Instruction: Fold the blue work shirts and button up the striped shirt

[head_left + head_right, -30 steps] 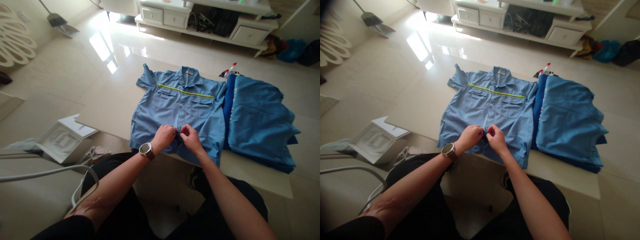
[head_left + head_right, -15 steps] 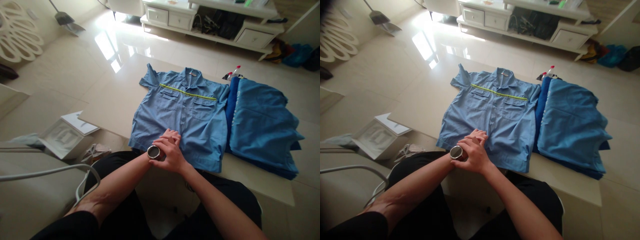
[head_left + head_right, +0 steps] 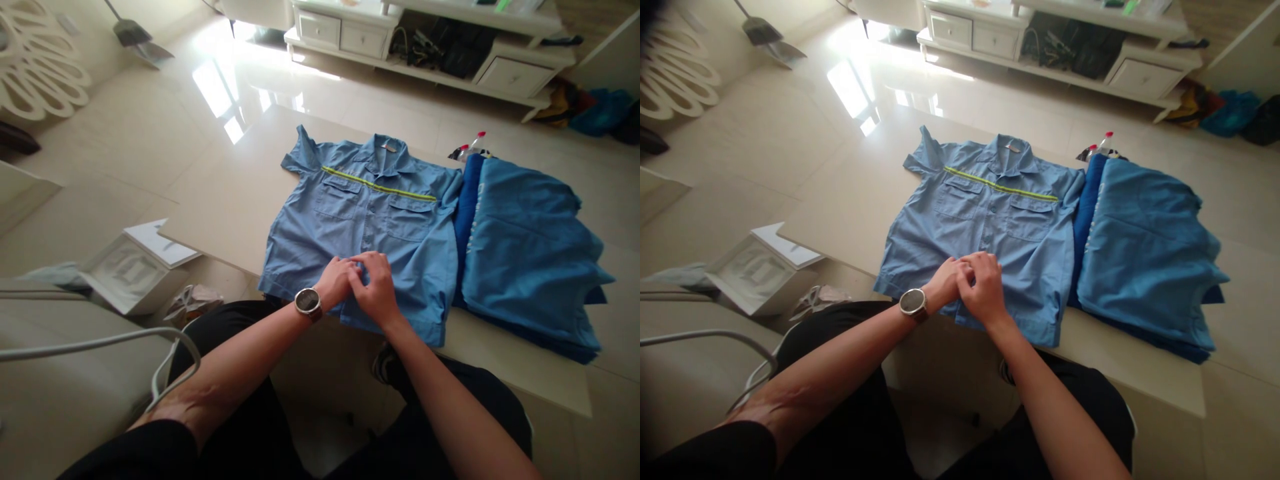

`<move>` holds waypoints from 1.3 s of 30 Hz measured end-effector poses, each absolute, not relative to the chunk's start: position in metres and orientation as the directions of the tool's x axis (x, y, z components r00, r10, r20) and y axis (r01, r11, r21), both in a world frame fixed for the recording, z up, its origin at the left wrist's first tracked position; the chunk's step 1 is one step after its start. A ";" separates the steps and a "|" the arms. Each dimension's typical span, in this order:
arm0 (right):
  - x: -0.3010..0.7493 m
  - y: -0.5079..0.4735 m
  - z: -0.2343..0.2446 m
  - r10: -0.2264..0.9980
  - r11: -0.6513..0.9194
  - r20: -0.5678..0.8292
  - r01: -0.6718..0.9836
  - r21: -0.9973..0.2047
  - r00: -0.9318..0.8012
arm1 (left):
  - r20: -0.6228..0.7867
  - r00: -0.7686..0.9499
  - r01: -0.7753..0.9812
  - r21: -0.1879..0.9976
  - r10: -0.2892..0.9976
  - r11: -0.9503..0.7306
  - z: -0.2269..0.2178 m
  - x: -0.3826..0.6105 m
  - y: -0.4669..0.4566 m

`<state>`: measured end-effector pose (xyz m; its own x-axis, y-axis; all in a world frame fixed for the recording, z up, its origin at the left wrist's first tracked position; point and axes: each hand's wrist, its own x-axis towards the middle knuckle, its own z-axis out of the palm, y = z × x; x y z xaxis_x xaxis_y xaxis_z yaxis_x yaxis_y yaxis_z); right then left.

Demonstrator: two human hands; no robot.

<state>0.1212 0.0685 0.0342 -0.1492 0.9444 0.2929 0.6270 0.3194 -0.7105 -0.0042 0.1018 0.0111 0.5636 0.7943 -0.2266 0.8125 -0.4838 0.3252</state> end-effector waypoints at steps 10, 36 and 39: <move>0.144 0.074 -0.003 0.968 0.151 -0.095 0.839 -0.523 -0.234 | -0.243 0.506 0.851 0.297 0.828 -0.433 0.021 -0.012 0.106; 0.149 0.080 -0.001 0.996 0.037 0.005 0.364 -0.931 -0.089 | -0.154 0.504 0.781 0.501 0.850 -0.372 0.033 -0.016 0.112; 0.152 0.082 -0.001 1.000 0.014 0.008 0.370 -0.929 -0.020 | -0.152 0.518 0.768 0.516 0.841 -0.380 0.038 -0.014 0.112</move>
<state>0.1523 0.0822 -0.0006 -0.0197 0.9998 0.0076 0.3703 0.0144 -0.9288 -0.0143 0.1125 0.0384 0.5184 0.8414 -0.1524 0.7679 -0.3797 0.5160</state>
